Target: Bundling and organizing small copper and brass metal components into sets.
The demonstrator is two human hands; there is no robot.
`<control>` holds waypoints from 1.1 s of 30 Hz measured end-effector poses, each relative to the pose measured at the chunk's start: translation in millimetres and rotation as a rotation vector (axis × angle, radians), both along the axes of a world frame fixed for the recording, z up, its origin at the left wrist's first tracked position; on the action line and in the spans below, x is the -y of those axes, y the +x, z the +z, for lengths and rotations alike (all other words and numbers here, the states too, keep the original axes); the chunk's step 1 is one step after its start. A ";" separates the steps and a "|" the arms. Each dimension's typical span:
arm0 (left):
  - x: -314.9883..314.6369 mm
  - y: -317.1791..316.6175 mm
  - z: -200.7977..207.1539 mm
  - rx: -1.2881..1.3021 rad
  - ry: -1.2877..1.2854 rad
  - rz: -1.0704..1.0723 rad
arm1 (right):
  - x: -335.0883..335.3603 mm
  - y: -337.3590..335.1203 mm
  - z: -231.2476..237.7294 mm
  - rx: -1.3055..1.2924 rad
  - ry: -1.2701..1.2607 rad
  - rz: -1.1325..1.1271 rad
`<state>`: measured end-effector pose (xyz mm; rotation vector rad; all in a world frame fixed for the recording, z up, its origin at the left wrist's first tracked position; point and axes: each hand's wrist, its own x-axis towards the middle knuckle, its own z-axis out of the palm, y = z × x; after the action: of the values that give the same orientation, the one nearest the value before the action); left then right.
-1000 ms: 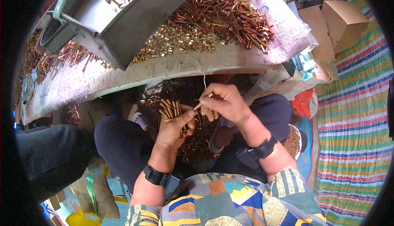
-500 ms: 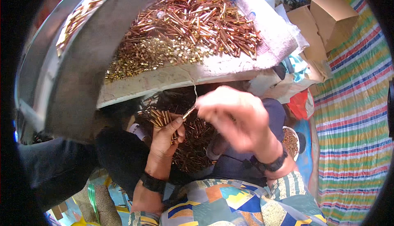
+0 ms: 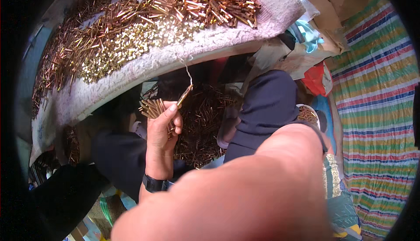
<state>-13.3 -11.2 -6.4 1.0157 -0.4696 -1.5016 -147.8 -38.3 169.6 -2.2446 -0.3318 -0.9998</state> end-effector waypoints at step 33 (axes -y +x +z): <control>-5.8 18.2 -3.3 -0.151 0.059 0.131 | 155.8 3.8 -126.3 -0.365 -0.019 -1.126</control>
<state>4.8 -5.4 -9.8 0.9523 -0.2485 -1.4692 -144.1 -194.1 43.4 -2.5291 1.2011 -1.0173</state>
